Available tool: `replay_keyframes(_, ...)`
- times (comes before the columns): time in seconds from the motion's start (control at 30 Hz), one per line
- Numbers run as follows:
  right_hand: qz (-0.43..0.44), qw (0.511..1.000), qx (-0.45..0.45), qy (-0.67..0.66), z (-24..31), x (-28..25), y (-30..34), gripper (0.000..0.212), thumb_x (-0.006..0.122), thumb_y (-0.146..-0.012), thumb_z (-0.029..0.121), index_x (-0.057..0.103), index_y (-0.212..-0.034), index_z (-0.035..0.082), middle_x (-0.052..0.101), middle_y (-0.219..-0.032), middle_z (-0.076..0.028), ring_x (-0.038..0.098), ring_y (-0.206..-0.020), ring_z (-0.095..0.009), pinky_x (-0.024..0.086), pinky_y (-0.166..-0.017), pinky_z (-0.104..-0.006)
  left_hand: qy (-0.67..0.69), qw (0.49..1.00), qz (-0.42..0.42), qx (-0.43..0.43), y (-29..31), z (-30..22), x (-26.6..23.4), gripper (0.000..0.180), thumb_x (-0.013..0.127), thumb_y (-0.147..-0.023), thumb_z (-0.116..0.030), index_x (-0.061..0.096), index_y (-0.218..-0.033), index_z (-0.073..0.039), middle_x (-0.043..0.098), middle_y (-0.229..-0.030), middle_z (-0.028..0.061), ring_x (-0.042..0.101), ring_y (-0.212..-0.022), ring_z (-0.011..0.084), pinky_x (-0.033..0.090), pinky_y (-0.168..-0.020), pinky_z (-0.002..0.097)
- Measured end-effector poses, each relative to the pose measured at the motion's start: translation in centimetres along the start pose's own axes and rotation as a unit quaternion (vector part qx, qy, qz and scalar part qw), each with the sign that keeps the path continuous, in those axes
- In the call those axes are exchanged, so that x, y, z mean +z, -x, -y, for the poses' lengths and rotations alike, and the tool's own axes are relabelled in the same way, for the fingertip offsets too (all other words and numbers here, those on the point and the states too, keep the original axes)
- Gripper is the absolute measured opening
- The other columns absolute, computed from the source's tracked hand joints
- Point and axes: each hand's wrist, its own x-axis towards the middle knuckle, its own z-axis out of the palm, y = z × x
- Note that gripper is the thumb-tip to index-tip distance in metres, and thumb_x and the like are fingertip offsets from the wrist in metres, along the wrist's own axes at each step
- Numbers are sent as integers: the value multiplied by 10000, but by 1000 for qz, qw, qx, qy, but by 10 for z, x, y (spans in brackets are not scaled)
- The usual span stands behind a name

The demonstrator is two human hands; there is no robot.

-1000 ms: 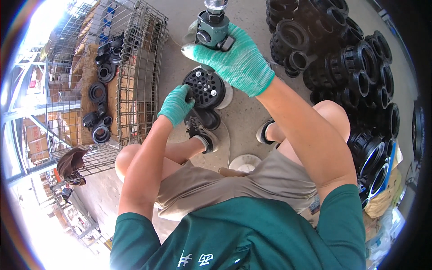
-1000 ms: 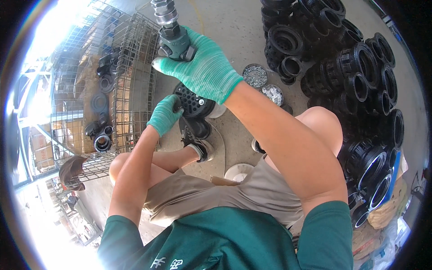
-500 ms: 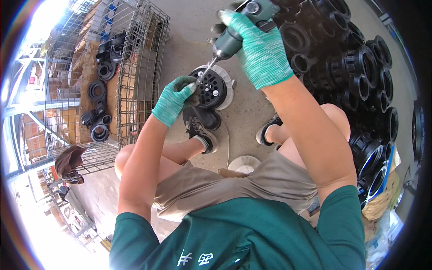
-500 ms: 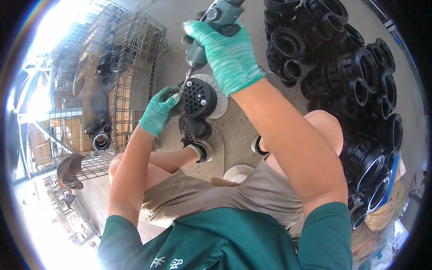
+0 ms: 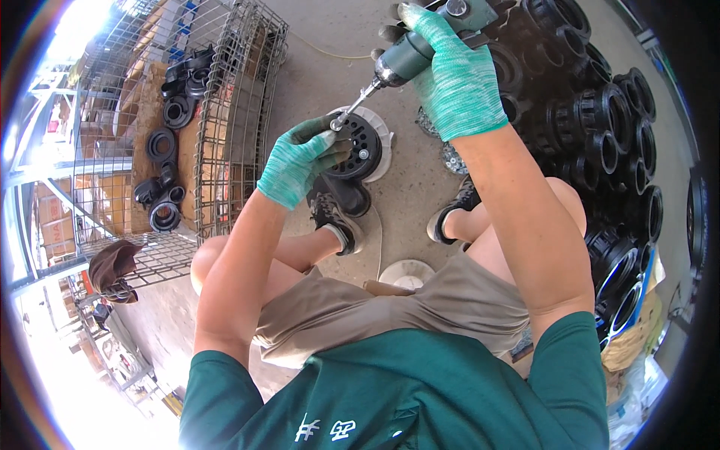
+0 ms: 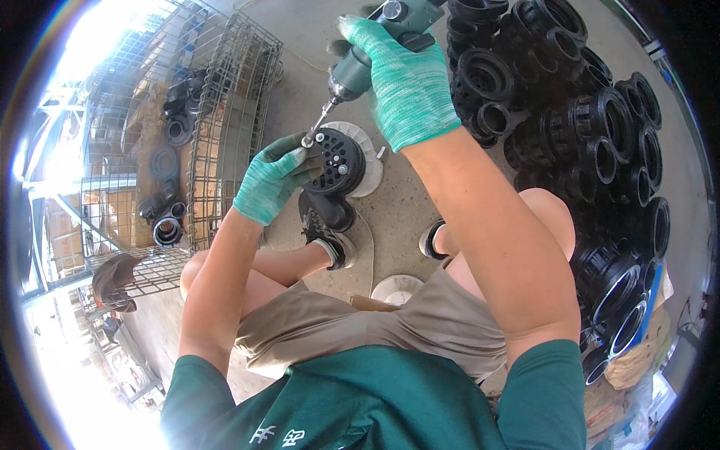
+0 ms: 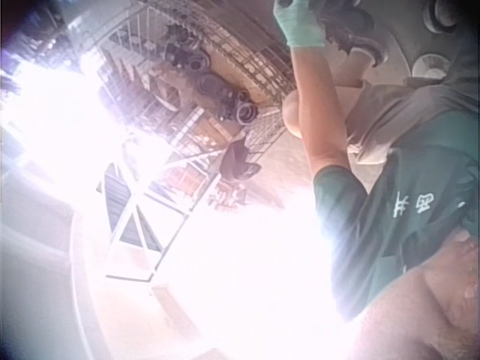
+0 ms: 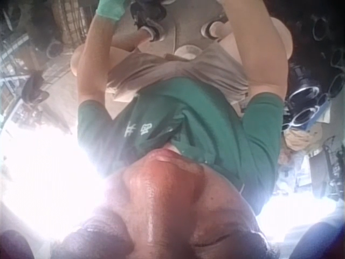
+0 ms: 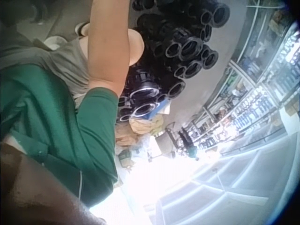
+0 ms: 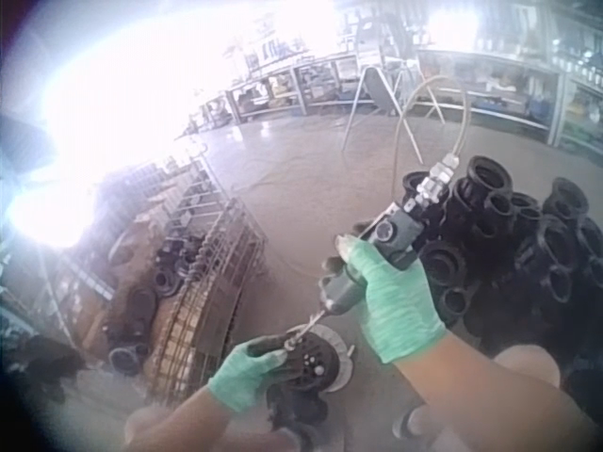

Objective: The person assembles black circular housings using an air-powered screwdriver. They place screws and gaskets into holes on the housings and tighten them with the tool.

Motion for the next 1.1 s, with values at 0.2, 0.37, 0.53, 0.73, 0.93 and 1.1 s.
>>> replay_keyframes(0.2, 18, 1000, 11, 2, -4, -2, -1, 230, 714, -879, 32, 565, -1049, 76, 591, -792, -33, 675, -728, -222, 571, -582, -377, 14, 999, -29, 11, -2, 5, -3, 328, 748, -887, -68, 653, -1192, 4, 719, -1036, 139, 721, -924, 250, 625, -830, 395)
replay_keyframes(0.37, 22, 999, 24, -3, -5, -3, -3, 220, 712, -881, 35, 564, -1038, 78, 605, -815, -47, 672, -724, -225, 568, -580, -378, -12, 999, -35, 14, 1, 4, -3, 323, 755, -885, -77, 656, -1181, 6, 722, -1014, 135, 723, -890, 246, 626, -821, 393)
replay_keyframes(0.53, 9, 999, 30, -9, -8, 2, -1, 228, 711, -883, 33, 560, -1044, 87, 614, -844, -67, 668, -721, -235, 570, -593, -383, -19, 999, -25, 30, 4, 8, -9, 316, 752, -893, -86, 659, -1178, 13, 723, -1004, 119, 717, -877, 221, 609, -823, 372)
replay_keyframes(0.73, 57, 998, 12, 14, -38, -7, -12, 290, 788, -833, 87, 598, -1047, 41, 676, -965, -116, 728, -826, -235, 624, -659, -374, -314, 938, -77, 123, 1, 11, -22, 278, 705, -922, -49, 662, -1185, 31, 712, -1029, 68, 650, -924, 122, 531, -876, 285)
replay_keyframes(0.93, 66, 994, 42, 81, -73, 8, -7, 237, 747, -880, 104, 620, -1069, 38, 683, -972, -83, 715, -845, -219, 626, -698, -377, -488, 856, -73, 151, -1, 16, -53, 230, 662, -943, -30, 651, -1165, 28, 707, -1033, 70, 621, -941, 119, 514, -869, 283)
replay_keyframes(1.1, 121, 986, 19, 113, -109, 9, -4, 216, 752, -872, 85, 643, -1055, 47, 710, -911, -93, 710, -759, -199, 586, -635, -323, -632, 753, -52, 175, -6, 23, -65, 227, 682, -882, -16, 684, -1108, -28, 675, -1011, 130, 653, -907, 257, 535, -816, 349)
